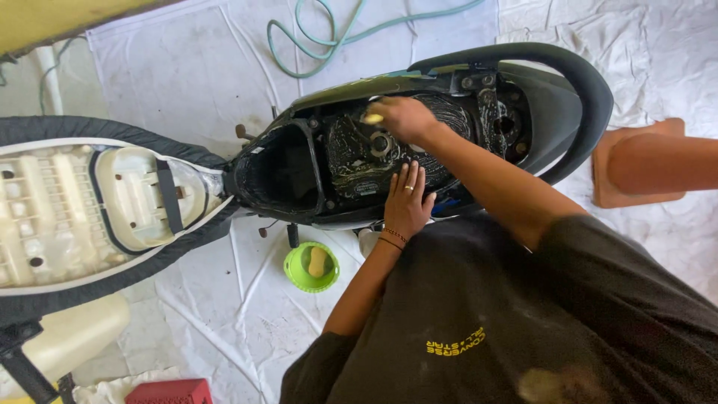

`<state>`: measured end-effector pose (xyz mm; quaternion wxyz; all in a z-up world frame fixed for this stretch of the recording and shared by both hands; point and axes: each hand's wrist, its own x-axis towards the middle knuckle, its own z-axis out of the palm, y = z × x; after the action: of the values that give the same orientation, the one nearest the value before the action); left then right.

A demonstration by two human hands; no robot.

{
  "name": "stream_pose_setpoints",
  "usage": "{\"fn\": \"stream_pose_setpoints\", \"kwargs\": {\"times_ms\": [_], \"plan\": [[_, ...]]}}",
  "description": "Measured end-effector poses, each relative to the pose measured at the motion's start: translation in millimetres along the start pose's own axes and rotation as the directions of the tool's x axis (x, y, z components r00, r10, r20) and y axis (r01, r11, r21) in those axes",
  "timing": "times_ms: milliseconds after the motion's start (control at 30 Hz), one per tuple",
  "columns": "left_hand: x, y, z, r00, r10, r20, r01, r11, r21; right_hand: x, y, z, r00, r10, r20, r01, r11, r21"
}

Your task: The person scrubs the interior of a scooter's storage compartment using a yellow sponge. They repeatedly dip the sponge into a green bucket of soapy water and scrub the black plastic surfaces, including the floor and side walls of the compartment.

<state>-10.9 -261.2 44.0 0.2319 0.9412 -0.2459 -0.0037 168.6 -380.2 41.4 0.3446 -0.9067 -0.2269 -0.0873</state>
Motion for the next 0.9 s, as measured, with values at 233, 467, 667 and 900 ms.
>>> {"fn": "stream_pose_setpoints", "kwargs": {"times_ms": [233, 467, 667, 900], "plan": [[1.9, 4.3, -2.8, 0.998, -0.041, 0.04, 0.04, 0.999, 0.02, 25.4, 3.3, 21.7, 0.995, -0.03, 0.093, 0.049, 0.977, -0.207], [4.2, -2.0, -1.7, 0.993, 0.011, 0.116, -0.025, 0.992, 0.124, -148.9, -15.8, -79.5, 0.967, 0.253, 0.028, -0.215, 0.87, -0.445], [20.1, 6.9, -2.8, 0.978, 0.195, 0.075, -0.193, 0.981, -0.029, -161.0, -30.0, -110.9, 0.951, 0.304, -0.047, -0.307, 0.947, -0.088], [48.6, 49.8, -1.5, 0.969, 0.231, 0.081, -0.201, 0.94, -0.275, -149.0, 9.8, -170.6, 0.941, 0.334, 0.05, -0.272, 0.837, -0.475]]}}
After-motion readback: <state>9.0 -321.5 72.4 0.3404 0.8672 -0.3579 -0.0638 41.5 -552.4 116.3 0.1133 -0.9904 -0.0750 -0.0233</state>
